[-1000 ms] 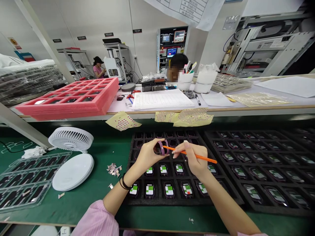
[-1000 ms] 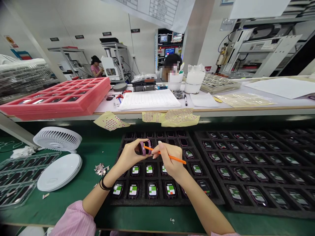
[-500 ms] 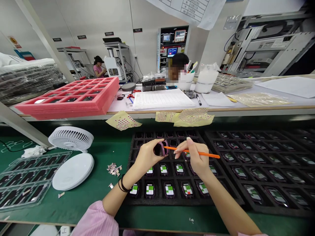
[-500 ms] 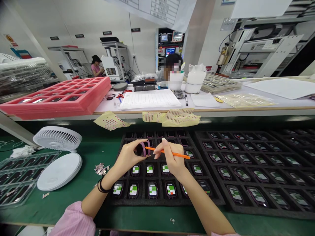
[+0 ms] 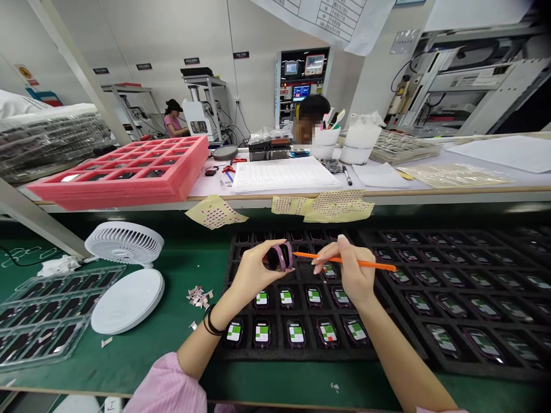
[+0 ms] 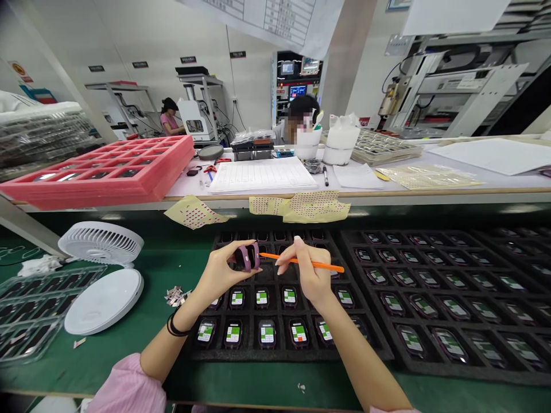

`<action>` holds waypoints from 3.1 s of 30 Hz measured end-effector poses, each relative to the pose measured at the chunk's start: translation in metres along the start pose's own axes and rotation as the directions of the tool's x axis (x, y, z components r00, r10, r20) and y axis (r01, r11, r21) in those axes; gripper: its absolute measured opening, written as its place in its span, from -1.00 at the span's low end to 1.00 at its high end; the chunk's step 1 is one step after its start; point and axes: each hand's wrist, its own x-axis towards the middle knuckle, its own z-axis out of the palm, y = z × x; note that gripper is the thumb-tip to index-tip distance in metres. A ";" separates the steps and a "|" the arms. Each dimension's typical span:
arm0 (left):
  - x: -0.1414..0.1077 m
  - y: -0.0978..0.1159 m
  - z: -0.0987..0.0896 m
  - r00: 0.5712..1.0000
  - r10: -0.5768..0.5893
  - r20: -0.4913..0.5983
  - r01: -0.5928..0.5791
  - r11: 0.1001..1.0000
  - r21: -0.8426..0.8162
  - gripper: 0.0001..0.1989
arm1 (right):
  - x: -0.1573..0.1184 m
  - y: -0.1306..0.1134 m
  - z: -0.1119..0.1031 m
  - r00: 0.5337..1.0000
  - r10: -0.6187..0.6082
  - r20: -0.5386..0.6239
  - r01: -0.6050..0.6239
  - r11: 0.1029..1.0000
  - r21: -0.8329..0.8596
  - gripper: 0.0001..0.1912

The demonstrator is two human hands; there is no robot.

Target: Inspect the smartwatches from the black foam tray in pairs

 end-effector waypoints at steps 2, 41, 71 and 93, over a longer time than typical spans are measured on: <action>-0.001 0.001 0.000 1.000 0.002 -0.002 -0.002 1.000 -0.006 -0.48 | 0.000 0.000 0.000 1.000 0.002 -0.009 -0.002 1.000 0.004 -0.45; -0.002 0.002 0.006 0.999 0.006 0.054 -0.005 1.000 -0.011 -0.51 | -0.007 -0.005 0.009 0.999 -0.023 0.033 0.020 0.995 0.094 -0.48; -0.003 0.003 -0.004 0.995 0.100 0.014 -0.097 0.983 -0.153 -0.51 | -0.007 0.026 0.033 0.862 0.460 0.213 -0.499 0.842 0.204 -0.47; -0.001 0.000 -0.001 0.999 0.034 0.002 -0.033 0.965 -0.260 -0.53 | -0.006 0.021 0.033 0.811 0.531 0.246 -0.585 0.738 0.337 -0.50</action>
